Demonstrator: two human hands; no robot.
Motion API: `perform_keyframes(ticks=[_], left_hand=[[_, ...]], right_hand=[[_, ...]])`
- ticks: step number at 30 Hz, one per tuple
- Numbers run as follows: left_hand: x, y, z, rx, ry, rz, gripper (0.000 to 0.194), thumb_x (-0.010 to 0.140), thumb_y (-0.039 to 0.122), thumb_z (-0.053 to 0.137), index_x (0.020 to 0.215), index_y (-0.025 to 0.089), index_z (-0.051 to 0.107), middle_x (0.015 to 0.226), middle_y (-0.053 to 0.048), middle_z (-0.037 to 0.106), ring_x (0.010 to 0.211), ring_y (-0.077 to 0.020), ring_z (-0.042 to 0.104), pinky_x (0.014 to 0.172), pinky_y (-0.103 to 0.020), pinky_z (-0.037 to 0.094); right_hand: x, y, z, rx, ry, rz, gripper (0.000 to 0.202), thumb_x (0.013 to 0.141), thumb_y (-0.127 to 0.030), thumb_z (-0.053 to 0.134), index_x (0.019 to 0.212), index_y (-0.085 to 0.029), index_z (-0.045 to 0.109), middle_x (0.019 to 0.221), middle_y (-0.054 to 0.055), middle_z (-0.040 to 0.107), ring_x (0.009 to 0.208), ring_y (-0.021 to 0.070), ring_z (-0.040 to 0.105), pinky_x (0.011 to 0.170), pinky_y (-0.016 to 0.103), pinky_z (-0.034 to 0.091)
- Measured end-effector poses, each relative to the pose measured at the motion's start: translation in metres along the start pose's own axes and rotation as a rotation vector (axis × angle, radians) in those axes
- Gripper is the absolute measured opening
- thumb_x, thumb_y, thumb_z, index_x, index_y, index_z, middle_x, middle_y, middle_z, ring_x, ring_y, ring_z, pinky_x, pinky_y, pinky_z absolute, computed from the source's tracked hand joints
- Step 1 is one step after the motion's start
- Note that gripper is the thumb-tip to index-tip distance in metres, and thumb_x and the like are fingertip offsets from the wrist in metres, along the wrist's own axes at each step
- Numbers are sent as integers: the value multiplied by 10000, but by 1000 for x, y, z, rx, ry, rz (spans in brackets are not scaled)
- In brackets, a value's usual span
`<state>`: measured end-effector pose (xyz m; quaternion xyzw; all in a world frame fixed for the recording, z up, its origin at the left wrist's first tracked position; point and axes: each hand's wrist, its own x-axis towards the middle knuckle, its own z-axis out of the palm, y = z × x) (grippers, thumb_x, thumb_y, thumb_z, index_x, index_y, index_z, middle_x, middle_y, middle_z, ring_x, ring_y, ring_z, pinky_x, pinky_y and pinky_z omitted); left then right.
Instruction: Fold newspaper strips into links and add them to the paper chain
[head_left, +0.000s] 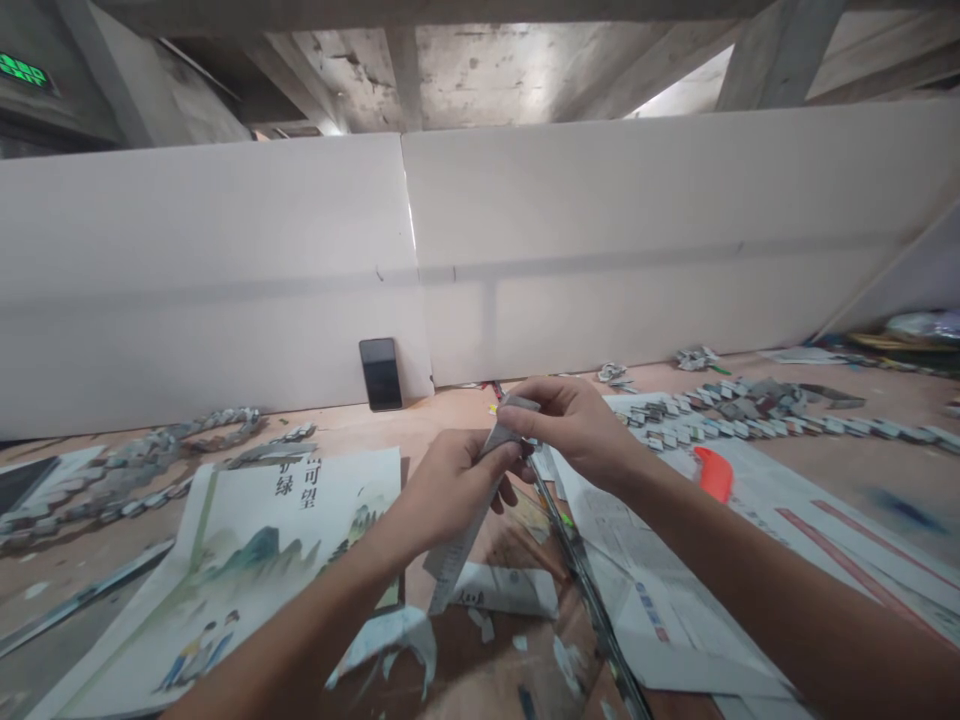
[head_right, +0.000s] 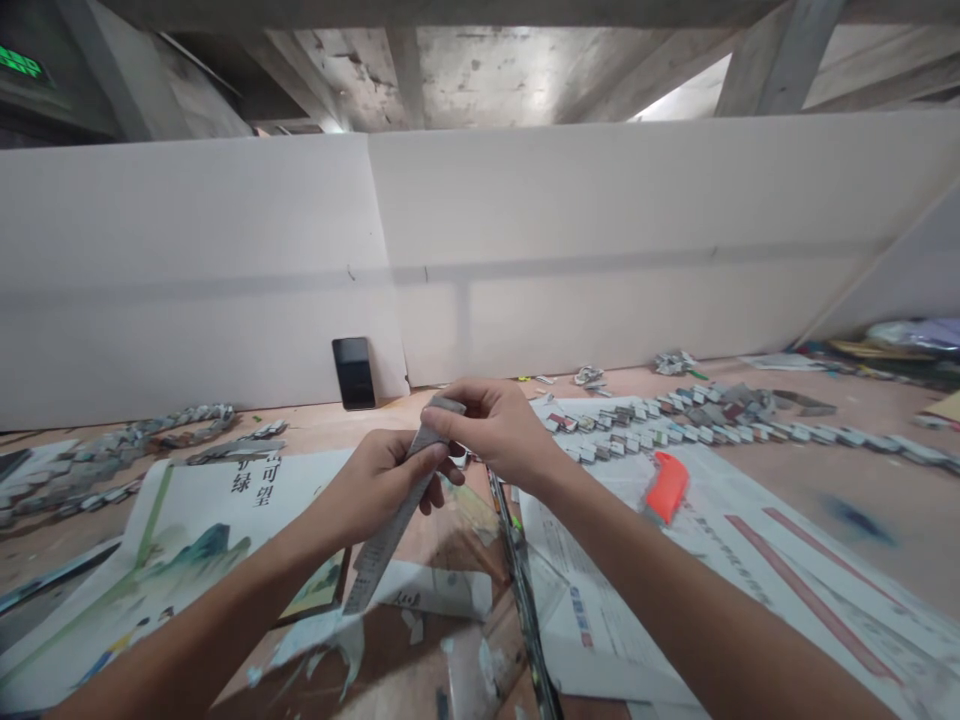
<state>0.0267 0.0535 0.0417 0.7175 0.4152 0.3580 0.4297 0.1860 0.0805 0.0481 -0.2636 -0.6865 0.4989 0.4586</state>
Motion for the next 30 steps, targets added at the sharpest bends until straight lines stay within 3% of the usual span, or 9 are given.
perform_keyframes(ticks=[7, 15, 22, 27, 30], left_hand=[[1, -2, -2, -1, -8, -8, 285, 892, 333, 492, 766, 136, 655, 764, -50, 684, 552, -109, 573, 537, -237, 462], [0, 2, -2, 28, 1, -34, 368, 894, 411, 480, 753, 125, 664, 587, -29, 613, 529, -122, 571, 498, -226, 444], [3, -6, -3, -33, 56, -10, 271, 883, 350, 503, 854, 134, 662, 807, -63, 702, 533, -113, 578, 535, -257, 478], [2, -5, -4, -34, 112, -9, 274, 881, 338, 506, 799, 125, 658, 772, -65, 703, 511, -102, 576, 525, -241, 466], [2, -3, -4, -45, 117, 1, 256, 878, 327, 512, 816, 128, 661, 780, -63, 705, 517, -103, 583, 524, -237, 466]], right_hand=[[2, 2, -1, 12, 53, -30, 161, 795, -312, 660, 763, -160, 618, 588, -12, 586, 474, 102, 535, 446, 237, 392], [2, 8, 4, 53, -85, -26, 215, 784, -289, 661, 651, -170, 541, 538, -30, 534, 454, 99, 508, 447, 237, 353], [5, 6, -4, 42, 190, -70, 133, 746, -308, 710, 789, -184, 688, 677, -6, 618, 592, 92, 506, 567, 243, 399], [7, 7, -7, -23, 46, -55, 148, 751, -302, 700, 717, -158, 691, 654, 4, 602, 624, 110, 519, 609, 265, 407], [7, 7, -8, -48, 133, -71, 182, 747, -327, 704, 670, -164, 681, 600, -9, 566, 598, 107, 496, 583, 262, 385]])
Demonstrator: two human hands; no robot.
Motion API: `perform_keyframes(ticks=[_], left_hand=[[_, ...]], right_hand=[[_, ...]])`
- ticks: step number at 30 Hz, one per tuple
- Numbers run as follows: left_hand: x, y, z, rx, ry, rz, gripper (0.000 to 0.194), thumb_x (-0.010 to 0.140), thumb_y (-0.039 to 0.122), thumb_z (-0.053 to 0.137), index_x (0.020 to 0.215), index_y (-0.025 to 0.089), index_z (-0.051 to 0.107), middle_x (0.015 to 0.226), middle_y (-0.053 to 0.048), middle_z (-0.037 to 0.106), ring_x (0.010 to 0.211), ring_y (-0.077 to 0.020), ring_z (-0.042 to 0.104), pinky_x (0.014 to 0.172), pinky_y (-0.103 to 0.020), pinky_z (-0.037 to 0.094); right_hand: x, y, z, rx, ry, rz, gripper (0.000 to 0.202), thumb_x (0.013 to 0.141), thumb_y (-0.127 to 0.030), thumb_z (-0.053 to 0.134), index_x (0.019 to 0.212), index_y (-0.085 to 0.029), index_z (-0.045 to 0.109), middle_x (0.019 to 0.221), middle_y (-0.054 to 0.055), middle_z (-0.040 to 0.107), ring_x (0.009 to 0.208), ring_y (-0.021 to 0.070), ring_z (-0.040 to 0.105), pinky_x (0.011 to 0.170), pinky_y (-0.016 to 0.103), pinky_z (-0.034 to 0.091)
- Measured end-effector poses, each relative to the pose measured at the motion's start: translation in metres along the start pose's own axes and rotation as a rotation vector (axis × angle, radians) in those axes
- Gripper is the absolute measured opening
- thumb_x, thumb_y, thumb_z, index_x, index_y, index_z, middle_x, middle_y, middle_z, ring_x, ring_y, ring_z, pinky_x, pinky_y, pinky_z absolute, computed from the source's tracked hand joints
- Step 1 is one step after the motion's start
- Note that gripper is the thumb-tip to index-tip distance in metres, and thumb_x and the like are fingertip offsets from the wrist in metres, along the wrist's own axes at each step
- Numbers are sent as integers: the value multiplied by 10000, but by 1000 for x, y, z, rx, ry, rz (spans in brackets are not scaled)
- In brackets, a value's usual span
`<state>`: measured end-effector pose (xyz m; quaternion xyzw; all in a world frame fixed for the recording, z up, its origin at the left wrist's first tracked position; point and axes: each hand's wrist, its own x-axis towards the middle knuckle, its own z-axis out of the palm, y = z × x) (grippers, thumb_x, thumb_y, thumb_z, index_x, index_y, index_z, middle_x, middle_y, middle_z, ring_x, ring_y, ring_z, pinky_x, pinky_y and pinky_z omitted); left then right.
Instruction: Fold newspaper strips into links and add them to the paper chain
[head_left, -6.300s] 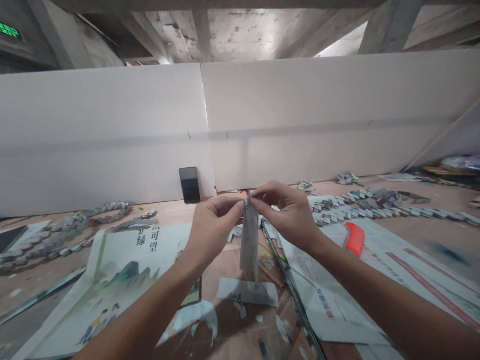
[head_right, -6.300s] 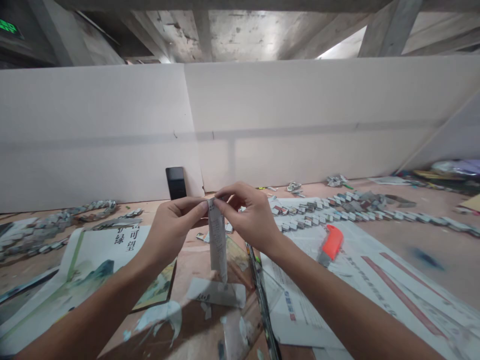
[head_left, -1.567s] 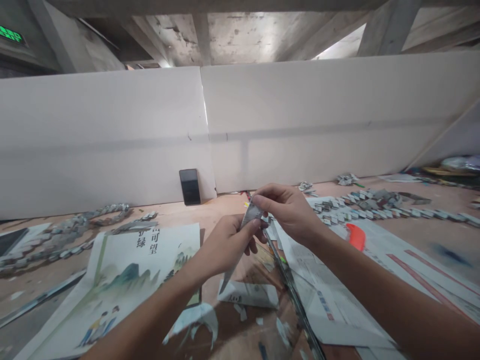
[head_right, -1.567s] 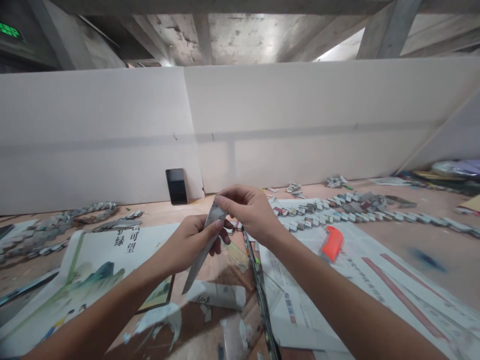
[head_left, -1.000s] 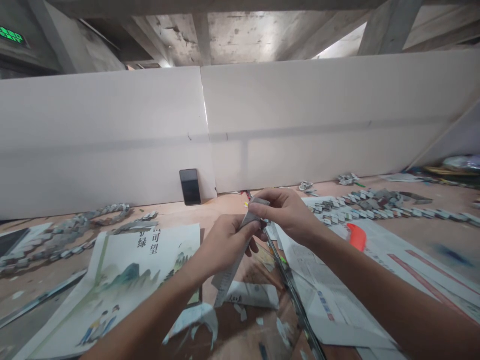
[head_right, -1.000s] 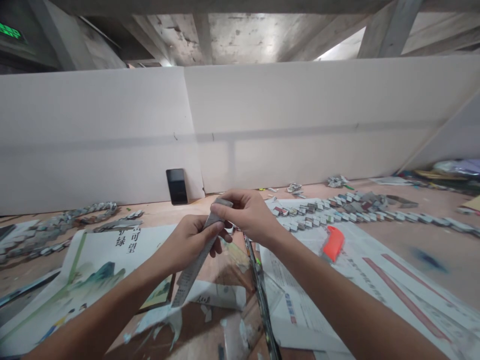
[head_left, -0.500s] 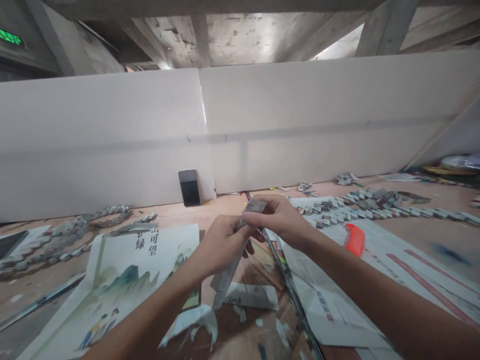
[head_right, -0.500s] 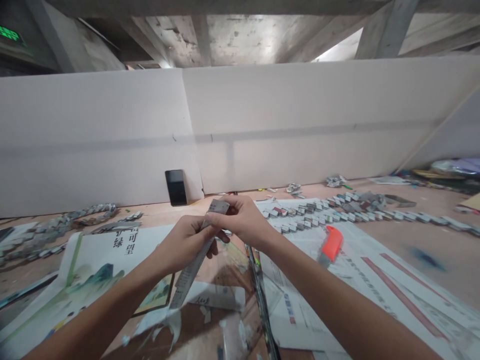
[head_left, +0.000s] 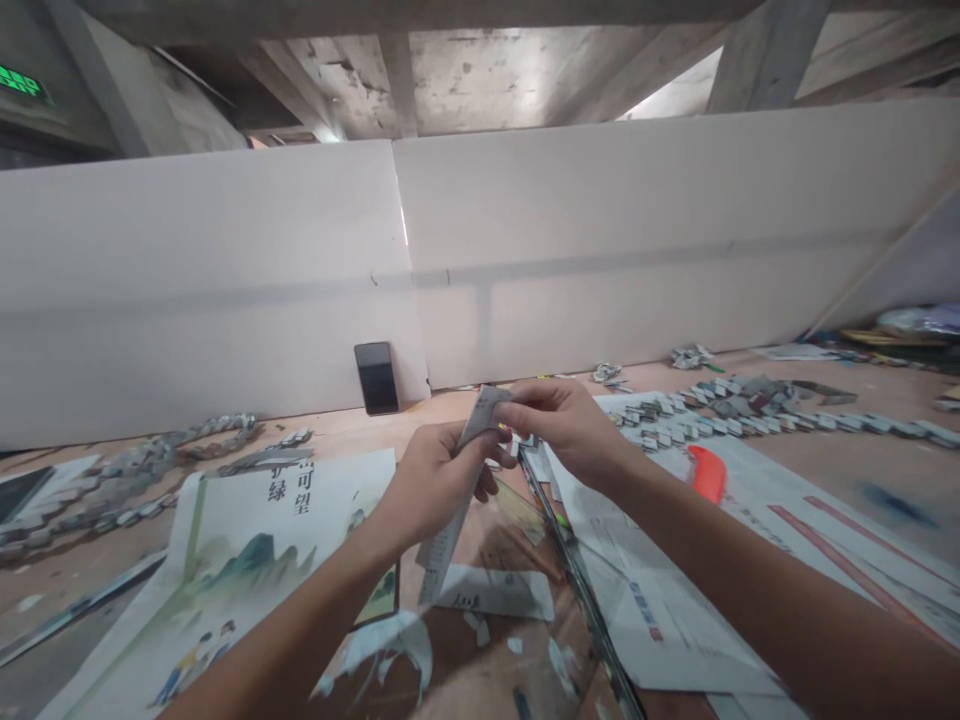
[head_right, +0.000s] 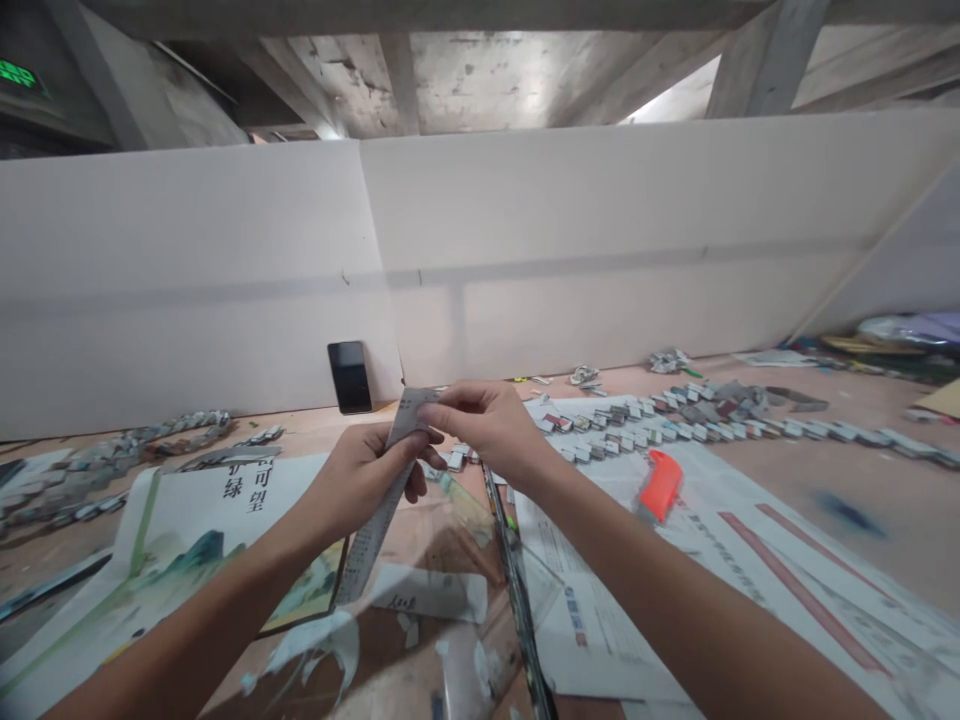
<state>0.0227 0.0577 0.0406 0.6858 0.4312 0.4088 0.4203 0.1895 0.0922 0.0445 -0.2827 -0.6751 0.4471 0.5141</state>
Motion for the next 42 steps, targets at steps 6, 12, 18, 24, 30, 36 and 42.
perform_keyframes(ticks=[6, 12, 18, 24, 30, 36, 42], left_hand=[[0, 0, 1, -14, 10, -7, 233, 872, 307, 516, 838, 132, 666, 761, -57, 703, 522, -107, 584, 531, -239, 471], [-1, 1, 0, 9, 7, -1, 285, 887, 337, 505, 766, 132, 661, 760, -52, 699, 514, -91, 579, 521, -222, 460], [-1, 1, 0, -37, -29, -6, 254, 893, 331, 498, 854, 135, 654, 799, -50, 696, 531, -95, 578, 514, -225, 469], [-4, 1, 1, -43, -58, 41, 317, 920, 391, 441, 893, 138, 630, 801, -51, 683, 534, -100, 575, 531, -238, 469], [-3, -2, 1, -111, -134, -2, 397, 925, 466, 401, 899, 133, 616, 763, -65, 674, 529, -120, 586, 536, -262, 470], [-3, -2, 1, -106, -114, 16, 367, 914, 465, 433, 892, 146, 612, 724, -42, 659, 502, -105, 566, 504, -234, 447], [-2, -3, 1, -146, -116, 48, 389, 922, 461, 418, 912, 126, 614, 695, -43, 639, 501, -108, 559, 503, -238, 449]], right_hand=[[1, 1, -1, 30, 45, 0, 170, 748, -344, 707, 719, -178, 686, 575, -28, 538, 549, 88, 451, 540, 251, 351], [-1, 1, 7, 102, -103, 14, 201, 750, -298, 687, 623, -159, 618, 589, -14, 551, 522, 97, 487, 538, 273, 379], [0, -2, 2, 20, 67, -2, 232, 726, -330, 727, 601, -164, 622, 537, -40, 478, 535, 86, 428, 524, 251, 327], [1, 6, -2, 69, 24, 26, 288, 747, -387, 712, 605, -174, 582, 539, -34, 486, 546, 105, 452, 531, 266, 323], [1, 8, -3, 104, 75, 18, 282, 750, -394, 709, 622, -181, 575, 524, -42, 473, 516, 100, 436, 527, 267, 330], [1, 5, -1, 120, 6, 35, 278, 741, -404, 709, 634, -176, 591, 538, -34, 487, 522, 103, 446, 526, 267, 333], [-2, 4, 6, 60, -98, 75, 316, 775, -427, 664, 615, -163, 597, 530, -27, 464, 512, 103, 428, 501, 268, 290]])
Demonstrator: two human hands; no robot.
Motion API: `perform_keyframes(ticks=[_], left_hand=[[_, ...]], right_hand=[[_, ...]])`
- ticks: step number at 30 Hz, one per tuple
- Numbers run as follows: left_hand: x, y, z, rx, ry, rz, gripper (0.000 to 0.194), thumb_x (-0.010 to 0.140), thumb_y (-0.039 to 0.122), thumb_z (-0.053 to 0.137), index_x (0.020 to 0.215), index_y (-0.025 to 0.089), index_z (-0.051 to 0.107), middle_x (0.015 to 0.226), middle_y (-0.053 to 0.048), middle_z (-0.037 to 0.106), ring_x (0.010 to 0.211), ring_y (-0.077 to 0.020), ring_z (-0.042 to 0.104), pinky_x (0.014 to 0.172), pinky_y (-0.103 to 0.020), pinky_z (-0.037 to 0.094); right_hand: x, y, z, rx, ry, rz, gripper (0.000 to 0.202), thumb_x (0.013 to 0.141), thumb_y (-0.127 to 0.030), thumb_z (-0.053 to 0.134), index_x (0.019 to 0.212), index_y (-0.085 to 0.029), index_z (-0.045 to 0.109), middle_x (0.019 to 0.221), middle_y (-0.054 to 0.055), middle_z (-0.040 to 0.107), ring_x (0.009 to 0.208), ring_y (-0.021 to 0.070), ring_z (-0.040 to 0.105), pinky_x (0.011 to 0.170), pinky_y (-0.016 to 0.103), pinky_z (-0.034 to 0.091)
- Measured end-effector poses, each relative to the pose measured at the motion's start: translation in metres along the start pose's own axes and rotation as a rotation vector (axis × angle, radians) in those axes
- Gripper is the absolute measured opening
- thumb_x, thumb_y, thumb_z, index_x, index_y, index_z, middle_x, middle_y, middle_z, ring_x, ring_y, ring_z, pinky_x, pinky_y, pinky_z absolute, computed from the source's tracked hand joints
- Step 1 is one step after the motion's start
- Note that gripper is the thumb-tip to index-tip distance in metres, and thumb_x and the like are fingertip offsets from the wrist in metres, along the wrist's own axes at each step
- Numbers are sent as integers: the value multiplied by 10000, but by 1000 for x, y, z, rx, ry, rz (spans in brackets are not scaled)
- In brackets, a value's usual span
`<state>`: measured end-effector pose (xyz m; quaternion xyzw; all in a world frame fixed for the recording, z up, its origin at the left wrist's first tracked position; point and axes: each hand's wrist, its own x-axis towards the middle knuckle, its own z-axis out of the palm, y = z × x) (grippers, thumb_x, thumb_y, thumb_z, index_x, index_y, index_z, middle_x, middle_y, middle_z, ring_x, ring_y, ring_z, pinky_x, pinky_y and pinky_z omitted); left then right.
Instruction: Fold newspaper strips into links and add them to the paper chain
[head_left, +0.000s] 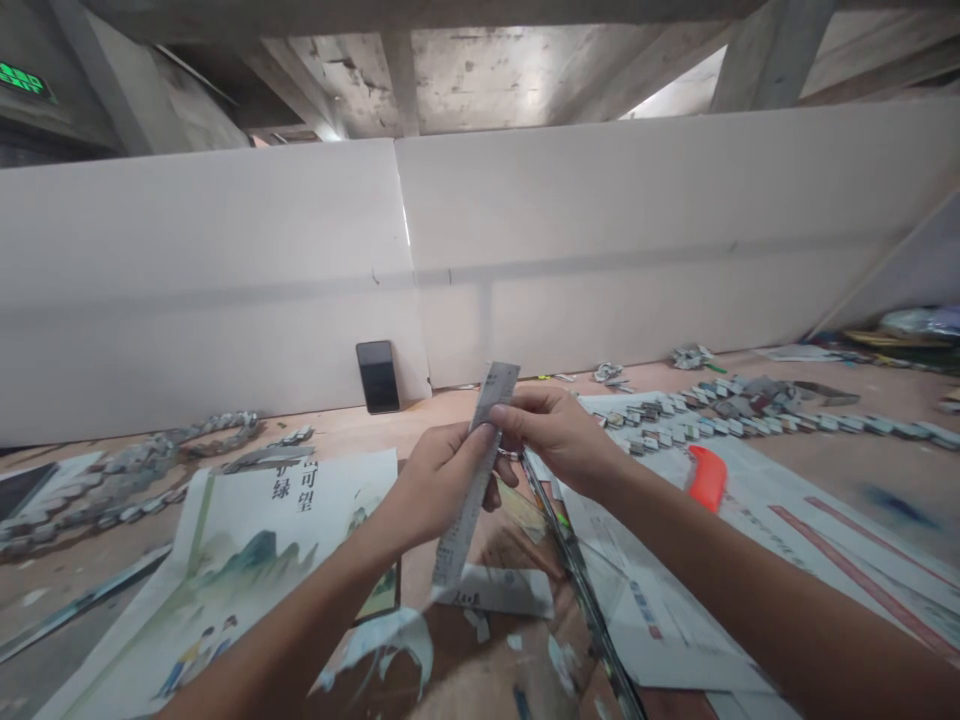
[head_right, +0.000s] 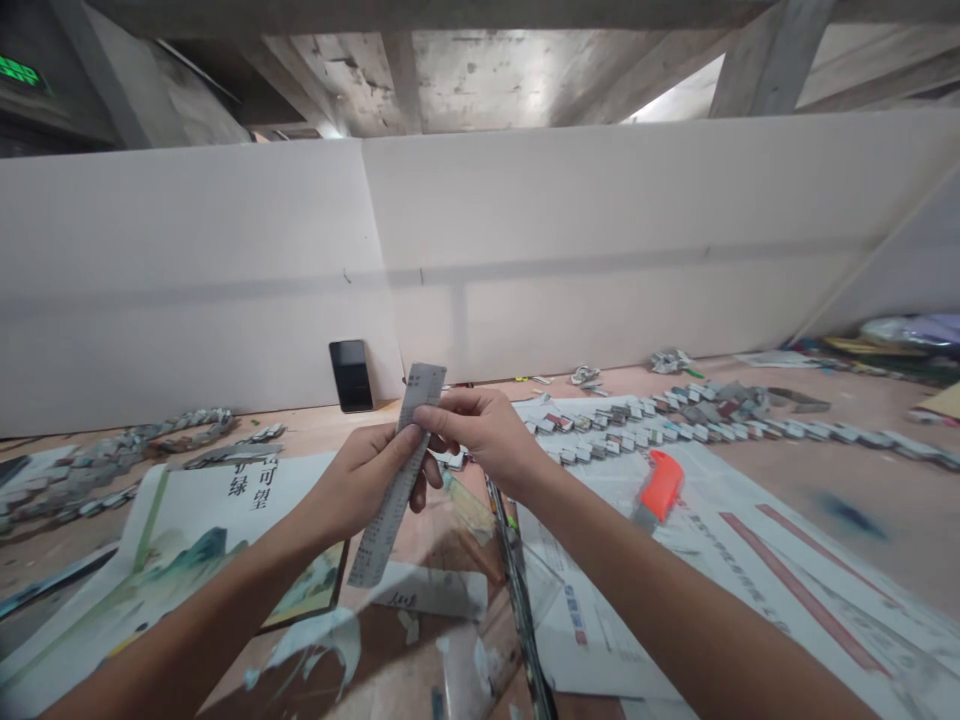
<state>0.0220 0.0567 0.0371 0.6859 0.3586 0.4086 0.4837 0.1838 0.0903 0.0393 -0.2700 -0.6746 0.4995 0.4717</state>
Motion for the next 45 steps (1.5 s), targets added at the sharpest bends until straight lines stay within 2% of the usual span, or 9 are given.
perform_keyframes(ticks=[7, 14, 18, 28, 32, 39, 45], left_hand=[[0, -1, -1, -7, -3, -50, 334, 912, 443, 450, 848, 147, 590, 732, -42, 649, 538, -110, 582, 517, -237, 479], [-1, -1, 0, 81, 8, -57, 340, 899, 446, 462, 809, 149, 600, 755, -49, 659, 563, -119, 597, 523, -238, 480], [0, -2, -1, 137, 20, -73, 348, 875, 459, 497, 814, 142, 628, 730, -54, 661, 574, -129, 600, 519, -235, 464], [-1, -2, 0, 50, 4, -67, 381, 910, 437, 433, 902, 123, 649, 798, -93, 688, 578, -135, 601, 562, -269, 484], [0, -2, 0, 9, 26, -58, 349, 903, 427, 460, 899, 129, 641, 770, -78, 684, 567, -129, 593, 565, -272, 484], [2, -3, -2, -25, 83, -21, 330, 894, 429, 481, 875, 139, 636, 855, -81, 691, 625, -132, 608, 584, -276, 508], [2, -3, -2, 4, 38, -24, 354, 906, 439, 463, 893, 133, 640, 869, -91, 692, 667, -146, 620, 575, -271, 504]], right_hand=[[2, -1, -4, 19, 189, -20, 299, 716, -434, 721, 630, -164, 623, 513, -41, 435, 510, 96, 377, 503, 265, 283], [3, -4, -9, 56, 274, -56, 321, 702, -422, 741, 569, -176, 584, 498, -38, 436, 501, 94, 381, 510, 268, 292], [3, -4, -9, 43, 298, -54, 318, 695, -428, 744, 575, -179, 587, 493, -38, 440, 502, 99, 387, 511, 271, 298], [3, -7, -10, 54, 310, -34, 292, 683, -440, 752, 640, -174, 640, 521, -29, 471, 504, 96, 397, 490, 260, 301], [3, -5, -8, 42, 297, -66, 322, 694, -440, 742, 582, -174, 600, 506, -31, 462, 492, 93, 401, 482, 258, 312], [1, 8, 7, 77, 157, -11, 348, 722, -439, 713, 557, -170, 565, 498, -34, 445, 468, 103, 433, 460, 268, 341], [1, 3, -2, 26, 287, -62, 341, 729, -421, 719, 551, -169, 574, 495, -33, 445, 478, 92, 412, 461, 258, 315]])
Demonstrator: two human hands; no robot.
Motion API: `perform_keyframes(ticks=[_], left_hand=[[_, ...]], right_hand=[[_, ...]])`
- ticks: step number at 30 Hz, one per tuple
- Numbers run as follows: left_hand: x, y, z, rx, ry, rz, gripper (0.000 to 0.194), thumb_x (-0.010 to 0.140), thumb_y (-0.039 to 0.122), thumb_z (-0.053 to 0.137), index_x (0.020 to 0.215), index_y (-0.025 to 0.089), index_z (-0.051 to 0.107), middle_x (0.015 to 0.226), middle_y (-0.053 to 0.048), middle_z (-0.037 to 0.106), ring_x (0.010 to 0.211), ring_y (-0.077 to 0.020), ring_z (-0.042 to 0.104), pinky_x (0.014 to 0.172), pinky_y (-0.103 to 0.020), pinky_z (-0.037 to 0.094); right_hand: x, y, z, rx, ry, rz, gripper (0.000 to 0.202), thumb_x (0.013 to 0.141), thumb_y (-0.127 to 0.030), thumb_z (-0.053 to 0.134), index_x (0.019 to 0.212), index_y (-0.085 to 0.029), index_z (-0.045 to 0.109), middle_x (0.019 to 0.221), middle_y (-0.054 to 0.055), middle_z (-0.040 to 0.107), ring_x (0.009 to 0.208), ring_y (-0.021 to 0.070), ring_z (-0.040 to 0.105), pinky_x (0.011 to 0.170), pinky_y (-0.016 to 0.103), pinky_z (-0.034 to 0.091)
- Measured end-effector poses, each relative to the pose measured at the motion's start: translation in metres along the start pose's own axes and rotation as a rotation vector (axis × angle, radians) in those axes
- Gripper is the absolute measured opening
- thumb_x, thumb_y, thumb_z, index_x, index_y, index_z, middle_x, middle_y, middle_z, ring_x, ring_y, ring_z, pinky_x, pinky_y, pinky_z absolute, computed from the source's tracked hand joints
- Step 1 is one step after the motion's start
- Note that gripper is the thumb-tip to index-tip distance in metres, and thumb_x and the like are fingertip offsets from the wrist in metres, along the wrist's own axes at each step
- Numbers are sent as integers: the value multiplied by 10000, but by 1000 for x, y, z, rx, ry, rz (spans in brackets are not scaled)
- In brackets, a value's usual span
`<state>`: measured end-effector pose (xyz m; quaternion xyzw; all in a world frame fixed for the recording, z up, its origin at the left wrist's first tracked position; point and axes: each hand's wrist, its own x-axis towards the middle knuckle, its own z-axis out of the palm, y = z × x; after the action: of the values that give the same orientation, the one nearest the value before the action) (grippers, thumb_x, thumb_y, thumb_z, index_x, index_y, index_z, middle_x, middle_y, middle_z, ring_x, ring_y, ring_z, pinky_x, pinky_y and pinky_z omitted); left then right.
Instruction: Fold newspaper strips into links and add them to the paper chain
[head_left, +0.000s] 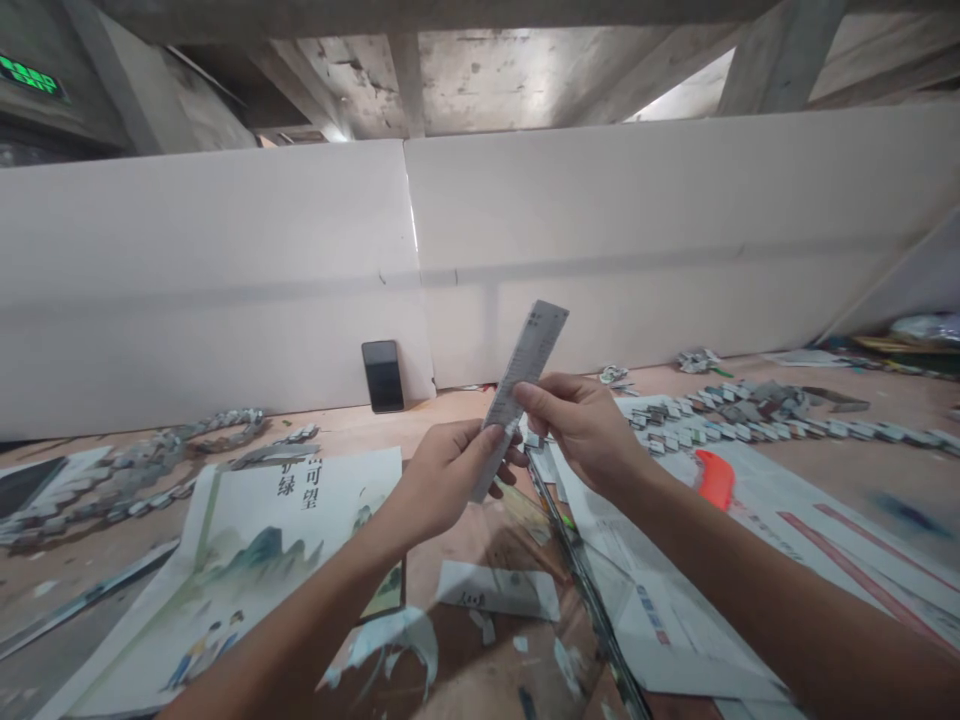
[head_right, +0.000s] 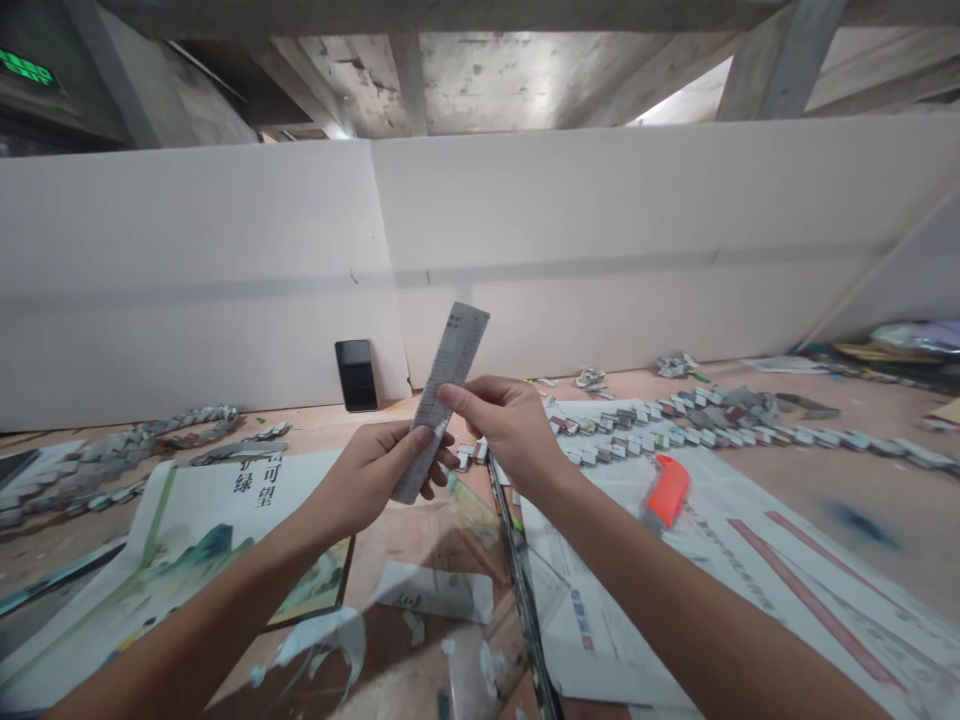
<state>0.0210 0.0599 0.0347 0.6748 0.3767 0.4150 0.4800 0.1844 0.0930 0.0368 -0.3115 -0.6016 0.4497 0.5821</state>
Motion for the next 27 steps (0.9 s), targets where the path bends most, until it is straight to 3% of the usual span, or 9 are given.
perform_keyframes(ticks=[3, 8, 13, 23, 27], left_hand=[[0, 0, 1, -20, 19, -2, 363, 911, 441, 456, 888, 128, 637, 856, -88, 693, 640, -133, 611, 576, -264, 500], [1, -2, -1, -53, 23, 21, 388, 911, 460, 449, 887, 127, 647, 894, -90, 692, 684, -139, 612, 600, -266, 510], [2, -4, -4, 49, 23, 1, 376, 888, 472, 495, 914, 140, 670, 856, -79, 696, 729, -161, 629, 636, -275, 503], [1, -5, -3, -52, -27, 19, 387, 913, 462, 447, 974, 152, 671, 882, -85, 701, 771, -178, 647, 677, -306, 526], [4, -2, -6, 74, 54, 67, 333, 882, 438, 517, 979, 168, 686, 913, -76, 701, 819, -187, 637, 701, -293, 502]], right_hand=[[-1, 0, 2, -5, 25, -21, 353, 723, -419, 725, 540, -168, 559, 493, -34, 442, 477, 89, 406, 457, 254, 321], [-7, 4, 14, 84, -111, 83, 331, 748, -434, 689, 589, -168, 575, 478, -41, 446, 431, 99, 436, 425, 257, 350], [-6, -2, 11, 40, -11, 19, 383, 718, -413, 723, 503, -158, 536, 484, -41, 434, 441, 88, 442, 427, 243, 359], [-4, 3, 7, 17, -87, 85, 376, 747, -468, 678, 570, -164, 543, 493, -42, 417, 442, 93, 415, 435, 251, 330], [-3, -5, 7, -77, -121, 31, 385, 730, -449, 684, 518, -163, 537, 512, -26, 447, 485, 97, 419, 479, 259, 342]])
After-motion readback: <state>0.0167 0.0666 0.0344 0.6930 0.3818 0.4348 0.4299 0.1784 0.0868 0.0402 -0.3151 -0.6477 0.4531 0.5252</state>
